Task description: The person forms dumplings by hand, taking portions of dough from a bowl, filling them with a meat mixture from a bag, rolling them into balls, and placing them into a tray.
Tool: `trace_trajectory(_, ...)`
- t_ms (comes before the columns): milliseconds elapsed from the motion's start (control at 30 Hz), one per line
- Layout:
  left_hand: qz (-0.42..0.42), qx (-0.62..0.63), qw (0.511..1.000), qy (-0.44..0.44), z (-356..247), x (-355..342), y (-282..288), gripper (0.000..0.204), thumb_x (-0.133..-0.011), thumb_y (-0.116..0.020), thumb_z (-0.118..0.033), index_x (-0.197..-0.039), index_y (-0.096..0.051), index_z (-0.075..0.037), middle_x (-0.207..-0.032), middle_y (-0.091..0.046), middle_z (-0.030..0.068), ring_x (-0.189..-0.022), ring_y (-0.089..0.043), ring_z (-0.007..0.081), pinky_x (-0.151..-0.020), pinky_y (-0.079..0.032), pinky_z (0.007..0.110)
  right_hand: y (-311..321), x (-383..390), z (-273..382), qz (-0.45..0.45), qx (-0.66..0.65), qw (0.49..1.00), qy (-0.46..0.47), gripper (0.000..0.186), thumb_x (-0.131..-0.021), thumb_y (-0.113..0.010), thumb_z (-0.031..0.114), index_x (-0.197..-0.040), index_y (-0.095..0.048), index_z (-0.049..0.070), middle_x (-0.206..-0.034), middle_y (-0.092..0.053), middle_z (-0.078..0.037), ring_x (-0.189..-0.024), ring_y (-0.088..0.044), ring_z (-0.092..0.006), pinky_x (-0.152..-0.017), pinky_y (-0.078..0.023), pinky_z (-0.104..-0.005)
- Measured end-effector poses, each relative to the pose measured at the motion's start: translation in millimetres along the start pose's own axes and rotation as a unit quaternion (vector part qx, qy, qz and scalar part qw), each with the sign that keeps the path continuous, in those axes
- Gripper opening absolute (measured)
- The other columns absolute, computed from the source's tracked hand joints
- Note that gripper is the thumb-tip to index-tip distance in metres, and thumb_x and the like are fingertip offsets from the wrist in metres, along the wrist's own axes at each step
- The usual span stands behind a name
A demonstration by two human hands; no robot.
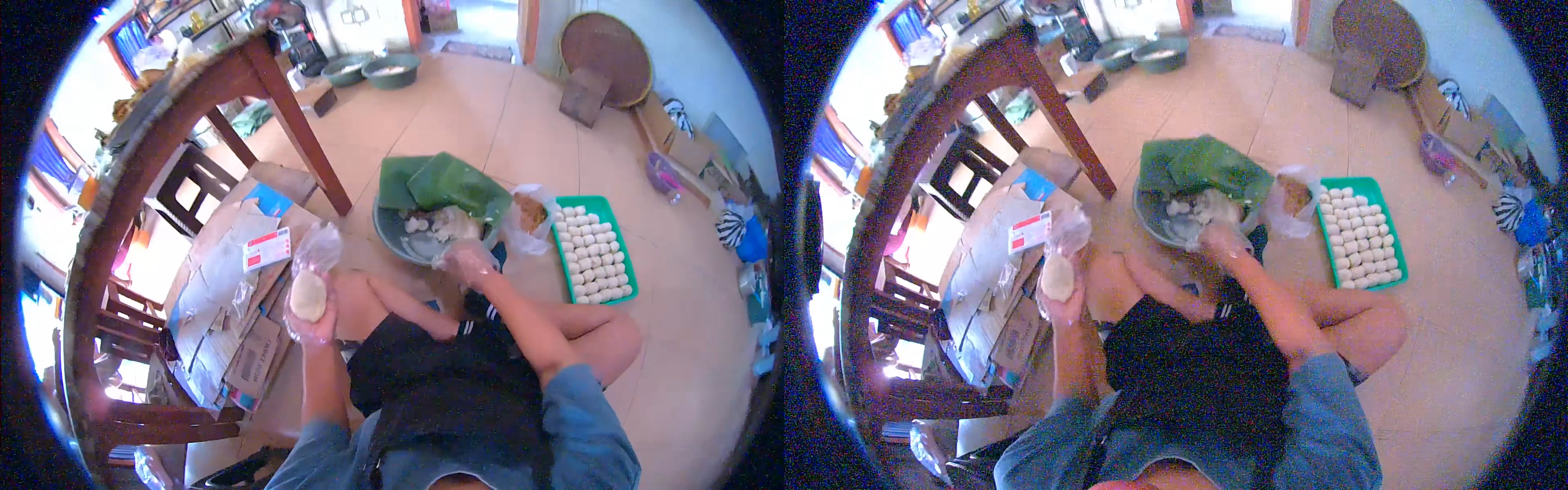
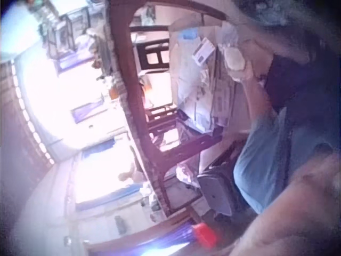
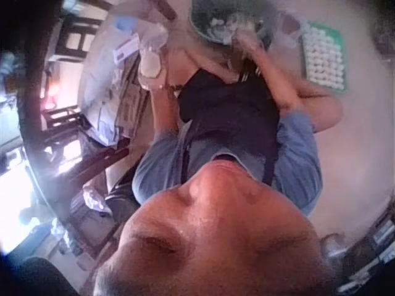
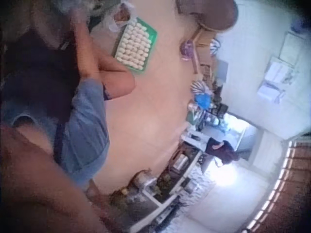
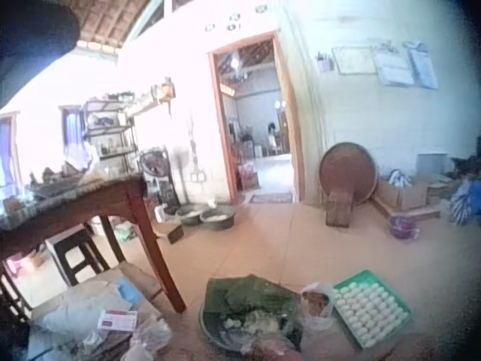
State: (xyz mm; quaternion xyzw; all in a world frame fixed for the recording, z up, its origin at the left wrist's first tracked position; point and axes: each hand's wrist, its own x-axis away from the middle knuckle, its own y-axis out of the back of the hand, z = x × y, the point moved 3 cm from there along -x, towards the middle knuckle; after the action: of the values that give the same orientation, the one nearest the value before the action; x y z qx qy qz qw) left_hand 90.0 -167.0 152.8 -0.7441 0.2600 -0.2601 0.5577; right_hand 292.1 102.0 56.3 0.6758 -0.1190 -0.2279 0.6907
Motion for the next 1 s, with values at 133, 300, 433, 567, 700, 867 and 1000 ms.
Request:
trace_trajectory(133, 0.015, 0.008, 1.0, -0.01, -35.8, 36.8, 14.4, 0.042, -0.081, -0.045, -0.024, -0.113, -0.051, 0.002, -0.114, -0.055, 0.0166, -0.108, -0.052, 0.0309, -0.092, -0.042, 0.049, 38.2, 45.4, -31.0, -0.091, -0.236, 0.954, -0.158, 0.034, -0.074, -0.059, 0.036, -0.08, -0.064, 0.002, -0.08, -0.062, -0.015, -0.075, -0.059, -0.0307, -0.068, -0.047, -0.0399)
trace_trajectory(300, 0.047, 0.051, 0.997, -0.046, -68.2, 80.2, 5.3, 0.044, -0.08, -0.044, -0.027, -0.111, -0.05, 0.003, -0.11, -0.056, 0.0172, -0.106, -0.052, 0.033, -0.098, -0.036, 0.052, 139.1, 79.2, -49.9, -0.204, -0.286, 0.913, -0.208, 0.037, -0.079, -0.057, 0.038, -0.09, -0.062, 0.003, -0.088, -0.063, -0.019, -0.082, -0.06, -0.0298, -0.072, -0.046, -0.0394)
trace_trajectory(433, 0.082, 0.029, 0.994, -0.069, -86.4, 103.9, -5.8, 0.044, -0.085, -0.034, -0.027, -0.112, -0.049, 0.004, -0.113, -0.055, 0.0186, -0.107, -0.051, 0.0345, -0.1, -0.032, 0.054, 209.0, 89.5, -52.7, -0.264, -0.31, 0.902, -0.145, 0.04, -0.076, -0.06, 0.041, -0.09, -0.064, 0.003, -0.08, -0.063, -0.018, -0.073, -0.062, -0.0286, -0.068, -0.046, -0.0388)
trace_trajectory(567, 0.058, 0.037, 0.993, -0.095, -86.6, 127.6, -36.3, 0.045, -0.087, -0.029, -0.027, -0.114, -0.048, 0.004, -0.116, -0.053, 0.0197, -0.11, -0.049, 0.0347, -0.1, -0.032, 0.054, 247.5, 82.2, -48.7, -0.344, -0.224, 0.91, -0.063, 0.042, -0.075, -0.061, 0.041, -0.092, -0.064, 0.003, -0.081, -0.063, -0.019, -0.074, -0.063, -0.0267, -0.069, -0.047, -0.0367)
trace_trajectory(700, 0.115, 0.062, 0.989, -0.07, -87.3, 132.2, -59.1, 0.045, -0.085, -0.032, -0.026, -0.113, -0.048, 0.006, -0.116, -0.052, 0.0225, -0.11, -0.049, 0.035, -0.098, -0.035, 0.053, 275.2, 79.1, -46.8, -0.418, -0.24, 0.876, -0.005, 0.04, -0.075, -0.063, 0.037, -0.093, -0.064, 0.002, -0.082, -0.064, -0.016, -0.072, -0.063, -0.0206, -0.069, -0.048, -0.0335)
trace_trajectory(867, 0.204, 0.023, 0.976, -0.067, -99.9, 126.6, -107.5, 0.042, -0.08, -0.038, -0.018, -0.11, -0.048, 0.01, -0.11, -0.054, 0.024, -0.106, -0.051, 0.0354, -0.097, -0.038, 0.051, 291.0, 90.5, -22.4, -0.393, -0.34, 0.854, 0.011, 0.032, -0.076, -0.065, 0.028, -0.095, -0.064, 0.003, -0.083, -0.066, -0.01, -0.075, -0.063, -0.0159, -0.07, -0.048, -0.0304)
trace_trajectory(1000, 0.243, 0.038, 0.969, -0.001, -56.5, 80.3, -149.4, 0.042, -0.081, -0.039, -0.017, -0.112, -0.046, 0.012, -0.111, -0.053, 0.0244, -0.106, -0.051, 0.0353, -0.099, -0.037, 0.05, 249.4, 96.0, -65.2, -0.336, -0.281, 0.899, 0.012, 0.035, -0.075, -0.064, 0.033, -0.093, -0.064, 0.003, -0.087, -0.065, -0.015, -0.076, -0.063, -0.0248, -0.07, -0.048, -0.0331)
